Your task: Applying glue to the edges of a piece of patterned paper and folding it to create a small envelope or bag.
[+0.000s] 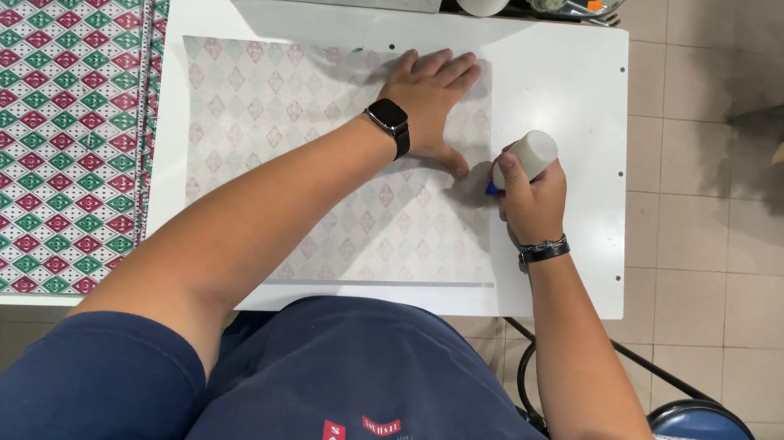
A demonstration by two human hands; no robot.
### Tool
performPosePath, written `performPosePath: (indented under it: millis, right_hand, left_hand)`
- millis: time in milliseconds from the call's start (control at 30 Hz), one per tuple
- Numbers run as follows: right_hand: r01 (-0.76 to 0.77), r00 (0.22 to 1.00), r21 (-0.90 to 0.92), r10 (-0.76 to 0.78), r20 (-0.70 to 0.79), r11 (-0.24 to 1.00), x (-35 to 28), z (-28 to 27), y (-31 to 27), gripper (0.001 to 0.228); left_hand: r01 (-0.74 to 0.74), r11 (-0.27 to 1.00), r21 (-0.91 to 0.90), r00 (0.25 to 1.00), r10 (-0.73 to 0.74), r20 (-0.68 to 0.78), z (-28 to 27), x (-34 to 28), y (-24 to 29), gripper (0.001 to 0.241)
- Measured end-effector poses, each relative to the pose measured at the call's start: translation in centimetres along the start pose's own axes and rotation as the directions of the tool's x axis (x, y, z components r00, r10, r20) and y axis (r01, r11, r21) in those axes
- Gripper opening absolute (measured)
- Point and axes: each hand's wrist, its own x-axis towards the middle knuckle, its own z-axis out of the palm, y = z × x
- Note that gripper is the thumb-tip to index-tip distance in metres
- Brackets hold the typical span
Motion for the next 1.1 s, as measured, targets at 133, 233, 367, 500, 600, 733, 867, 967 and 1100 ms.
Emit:
performPosePath:
  millis: [133, 233, 367, 500, 600, 733, 867, 967, 1100]
  right_hand:
    - [0.002, 1.000, -0.028, -0.002, 0.004, 1.000, -2.2, -0.5, 0.0, 0.048]
    - [-0.021, 1.000, 0.004, 0.021, -0.002, 1.000, -3.4, -0.7, 0.1, 0.045]
    - [-0.006, 1.000, 0.031, 0.005, 0.020, 1.000, -5.3, -1.0, -0.1, 0.045]
    - [0.000, 0.999, 0.048, -0.003, 0.051, 0.999, -7.0, -1.3, -0.2, 0.041]
    - [-0.007, 0.998, 0.001, 0.007, 0.060, 1.000, -8.3, -1.8, 0.3, 0.040]
    - [0.022, 0.997, -0.047, -0.018, 0.069, 0.999, -9.5, -2.1, 0.7, 0.047]
    - [-0.118, 0.992, 0.100, 0.114, 0.048, 0.988, -10.0, -2.4, 0.6, 0.034]
    - [-0.244, 0.963, 0.360, 0.270, -0.021, 0.900, -8.9, -3.4, 1.1, 0.038]
    - [-0.192, 0.945, 0.578, 0.308, -0.109, 0.793, -5.6, -4.2, 1.8, 0.062]
  left_hand:
    - [-0.009, 0.999, -0.031, 1.000, 0.009, 0.024, -0.5, -0.9, 0.4, 0.139]
    - [-0.008, 1.000, -0.029, 1.000, 0.008, 0.001, -0.7, -0.8, 0.3, 0.138]
    - [-0.002, 1.000, -0.022, 1.000, 0.002, 0.010, -0.6, -0.8, 0.3, 0.138]
    - [-0.003, 0.999, -0.032, 1.000, 0.004, 0.004, -0.7, -0.9, 0.3, 0.137]
    - [-0.010, 0.999, -0.037, 1.000, 0.010, 0.002, -0.4, -0.7, 0.1, 0.138]
    - [-0.015, 0.999, -0.043, 1.000, 0.015, 0.002, -0.3, -0.6, -0.1, 0.138]
    - [-0.036, 0.999, -0.032, 0.999, 0.036, -0.017, 0.1, -0.5, -0.3, 0.138]
    - [-0.050, 0.998, -0.037, 0.999, 0.049, -0.024, 0.2, -0.4, -0.3, 0.139]
    - [-0.052, 0.998, -0.034, 0.998, 0.051, -0.037, 0.6, -0.1, -0.3, 0.140]
